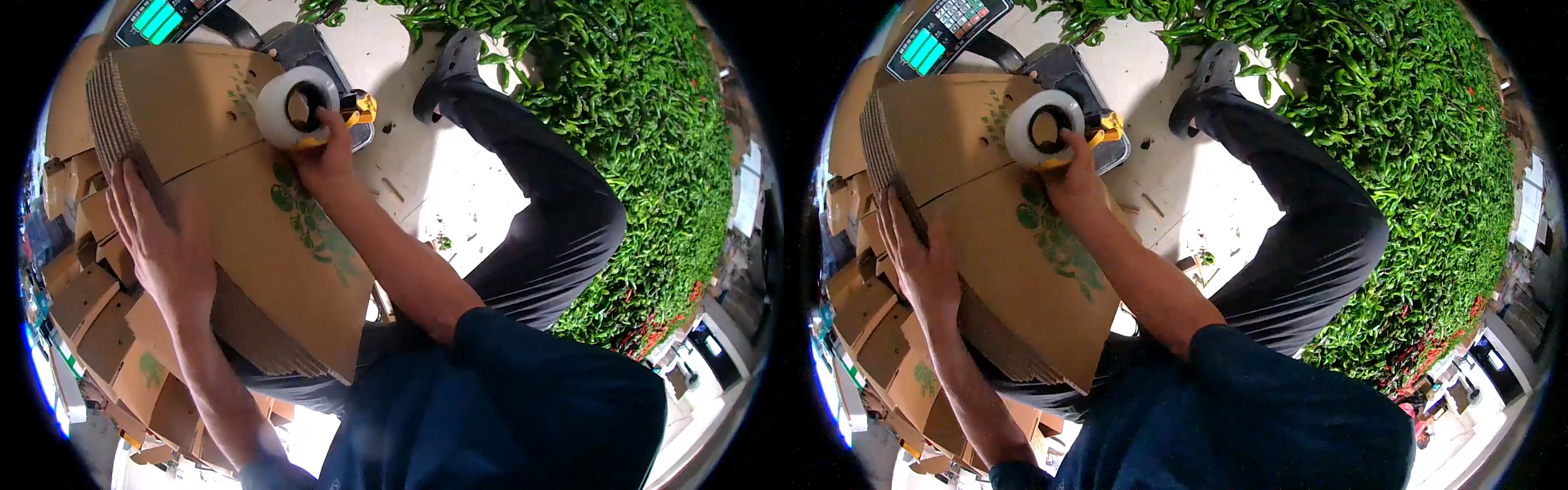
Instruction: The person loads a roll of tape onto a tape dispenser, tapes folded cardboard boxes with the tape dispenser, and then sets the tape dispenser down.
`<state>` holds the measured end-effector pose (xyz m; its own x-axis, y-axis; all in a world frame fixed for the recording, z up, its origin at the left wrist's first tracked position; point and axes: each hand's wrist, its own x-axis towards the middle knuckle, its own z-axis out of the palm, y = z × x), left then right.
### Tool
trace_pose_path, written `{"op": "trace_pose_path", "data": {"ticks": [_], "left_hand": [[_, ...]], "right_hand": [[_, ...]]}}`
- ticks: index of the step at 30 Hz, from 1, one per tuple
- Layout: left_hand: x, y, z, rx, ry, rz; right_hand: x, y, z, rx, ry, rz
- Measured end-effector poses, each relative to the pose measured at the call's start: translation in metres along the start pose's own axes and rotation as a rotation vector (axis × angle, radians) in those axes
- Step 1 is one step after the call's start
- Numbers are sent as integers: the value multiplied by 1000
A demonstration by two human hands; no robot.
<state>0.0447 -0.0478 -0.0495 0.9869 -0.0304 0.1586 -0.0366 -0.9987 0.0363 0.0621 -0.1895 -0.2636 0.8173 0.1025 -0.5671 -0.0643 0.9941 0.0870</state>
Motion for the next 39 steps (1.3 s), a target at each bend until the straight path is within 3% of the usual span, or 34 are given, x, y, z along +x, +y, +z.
{"op": "trace_pose_path", "data": {"ticks": [1,4,6,8,9,12,14,15,19,23,29,34,38,39], "left_hand": [[0,2,-2,-18,-7,-2],[-1,3,0,-38,1,-1],[0,1,0,-36,10,8],[0,0,0,-33,5,17],[-1,0,-1,-27,7,26],[1,2,1,-20,22,32],[2,0,5,-20,27,12],[2,-4,6,-11,40,35],[4,-9,13,7,64,52],[4,-6,13,-10,72,29],[8,-7,26,24,152,49],[1,12,2,-35,201,-78],[1,-12,8,-244,214,115],[-1,-9,6,-249,195,79]], "right_hand": [[8,2,2,4,44,-29],[31,2,11,-180,-151,-128],[71,16,-16,-462,-140,-370],[53,3,15,-84,-3,-113],[54,0,7,9,-44,-85],[60,14,-43,-248,-51,-343],[35,15,-55,-387,1,-406],[20,7,-63,-286,47,-323],[-45,-11,-64,-156,480,-293],[-77,-18,-63,-128,489,-292],[-81,-31,-57,-60,717,-203],[-71,-66,-78,-150,417,-169],[-133,-94,-10,-428,255,-95],[-143,-102,-3,-457,208,-76]]}}
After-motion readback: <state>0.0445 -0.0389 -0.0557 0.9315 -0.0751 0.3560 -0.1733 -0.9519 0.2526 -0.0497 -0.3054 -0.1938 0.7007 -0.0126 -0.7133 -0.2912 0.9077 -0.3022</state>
